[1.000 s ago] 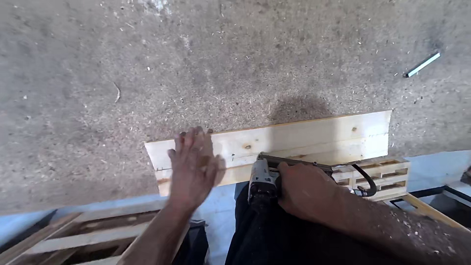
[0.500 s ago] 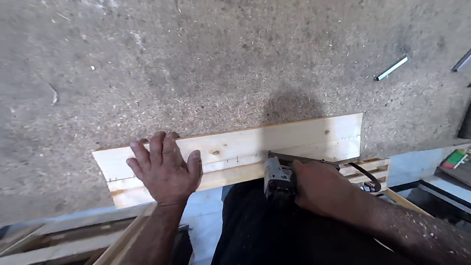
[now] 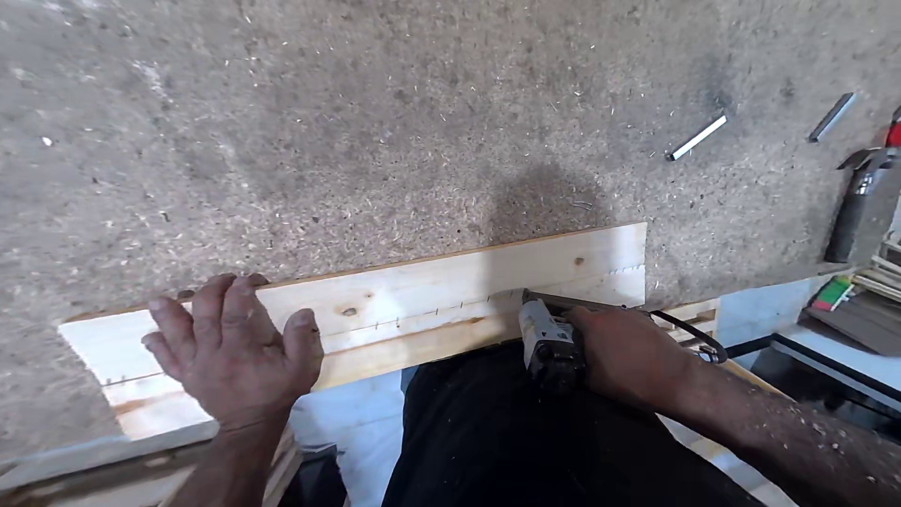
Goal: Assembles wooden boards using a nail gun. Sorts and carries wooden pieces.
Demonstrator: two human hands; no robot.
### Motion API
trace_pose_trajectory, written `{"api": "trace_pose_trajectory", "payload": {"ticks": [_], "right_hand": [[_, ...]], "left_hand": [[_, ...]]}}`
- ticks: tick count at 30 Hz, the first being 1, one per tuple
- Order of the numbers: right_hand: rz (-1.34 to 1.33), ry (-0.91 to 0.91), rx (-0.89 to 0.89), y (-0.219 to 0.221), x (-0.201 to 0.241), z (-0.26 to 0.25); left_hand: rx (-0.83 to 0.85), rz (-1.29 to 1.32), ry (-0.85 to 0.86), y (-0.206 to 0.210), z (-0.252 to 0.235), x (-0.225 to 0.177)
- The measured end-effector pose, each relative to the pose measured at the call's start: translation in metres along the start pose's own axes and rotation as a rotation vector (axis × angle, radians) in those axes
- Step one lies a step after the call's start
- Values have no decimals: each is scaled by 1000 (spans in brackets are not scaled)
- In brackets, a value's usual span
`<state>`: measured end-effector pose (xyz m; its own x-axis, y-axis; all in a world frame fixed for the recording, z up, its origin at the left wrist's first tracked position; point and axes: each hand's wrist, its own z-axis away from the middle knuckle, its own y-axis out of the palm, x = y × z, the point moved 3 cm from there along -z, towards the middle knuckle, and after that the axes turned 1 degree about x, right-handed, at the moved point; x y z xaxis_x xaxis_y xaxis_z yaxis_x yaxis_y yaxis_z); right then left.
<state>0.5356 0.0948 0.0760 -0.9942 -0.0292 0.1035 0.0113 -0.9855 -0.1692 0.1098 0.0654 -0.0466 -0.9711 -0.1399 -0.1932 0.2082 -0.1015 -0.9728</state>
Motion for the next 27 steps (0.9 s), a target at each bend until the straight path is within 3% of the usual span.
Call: {"api": "trace_pose_trajectory", "payload": {"ticks": [10,18,27], "right_hand": [[-50,106,-17,0,-52,8],[-57,92,-160,5,-94,13],[-47,119,-180,1,-119,21]], "left_hand": [[14,45,-9,11,6,17],[-14,28,-21,18,11,23],[-43,32,-37,21,12,28]]}}
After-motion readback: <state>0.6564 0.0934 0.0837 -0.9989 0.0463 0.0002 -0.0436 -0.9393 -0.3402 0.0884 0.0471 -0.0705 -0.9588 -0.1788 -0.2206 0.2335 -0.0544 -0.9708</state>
